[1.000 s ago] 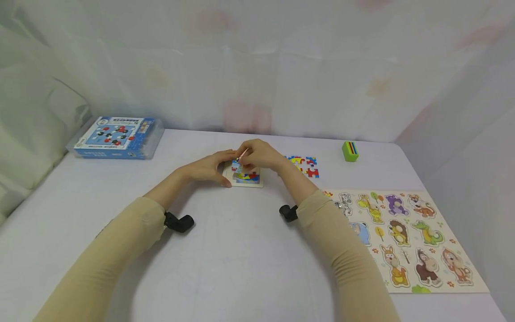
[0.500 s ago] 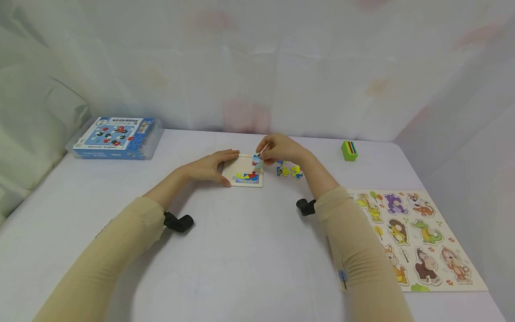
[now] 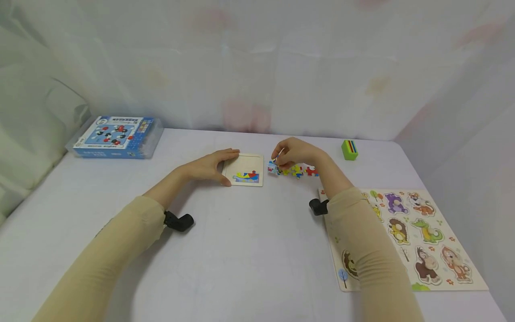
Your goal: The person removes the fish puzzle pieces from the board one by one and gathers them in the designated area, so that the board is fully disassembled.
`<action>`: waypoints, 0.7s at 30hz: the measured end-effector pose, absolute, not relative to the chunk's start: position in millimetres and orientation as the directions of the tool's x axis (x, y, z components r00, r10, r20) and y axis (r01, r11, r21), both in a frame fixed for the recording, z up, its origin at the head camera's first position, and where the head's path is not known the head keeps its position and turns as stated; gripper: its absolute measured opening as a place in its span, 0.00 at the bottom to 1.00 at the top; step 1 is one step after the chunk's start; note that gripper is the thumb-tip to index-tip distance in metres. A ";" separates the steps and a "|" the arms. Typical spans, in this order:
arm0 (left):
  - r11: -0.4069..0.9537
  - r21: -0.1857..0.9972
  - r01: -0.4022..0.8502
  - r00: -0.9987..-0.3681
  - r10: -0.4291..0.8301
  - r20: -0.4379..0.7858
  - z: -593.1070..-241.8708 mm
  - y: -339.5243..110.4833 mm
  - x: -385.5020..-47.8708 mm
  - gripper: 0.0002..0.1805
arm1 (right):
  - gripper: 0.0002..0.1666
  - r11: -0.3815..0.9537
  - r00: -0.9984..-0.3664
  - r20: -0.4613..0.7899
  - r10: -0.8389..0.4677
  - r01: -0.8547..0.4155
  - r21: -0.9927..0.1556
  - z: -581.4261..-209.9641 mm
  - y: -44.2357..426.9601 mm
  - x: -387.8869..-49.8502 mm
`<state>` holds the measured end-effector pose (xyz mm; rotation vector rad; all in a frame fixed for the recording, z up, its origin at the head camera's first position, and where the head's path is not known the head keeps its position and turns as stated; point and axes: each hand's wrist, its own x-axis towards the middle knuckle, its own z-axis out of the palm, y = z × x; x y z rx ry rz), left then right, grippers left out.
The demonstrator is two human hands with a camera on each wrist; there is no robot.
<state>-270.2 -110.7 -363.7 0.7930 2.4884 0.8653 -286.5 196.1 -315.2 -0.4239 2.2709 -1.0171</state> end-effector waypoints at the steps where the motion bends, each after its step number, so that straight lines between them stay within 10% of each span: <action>1: 0.652 0.655 0.382 -0.765 0.620 -0.172 -363.4 -110.5 -270.0 0.54 | 0.14 0.659 -0.759 -0.408 -0.507 -0.037 -0.751 -315.8 197.7 -286.6; 21: 0.663 0.650 0.371 -0.771 0.610 -0.182 -362.1 -110.7 -269.3 0.54 | 0.13 0.710 -0.662 -0.518 -0.542 -0.030 -0.704 -321.0 212.0 -285.5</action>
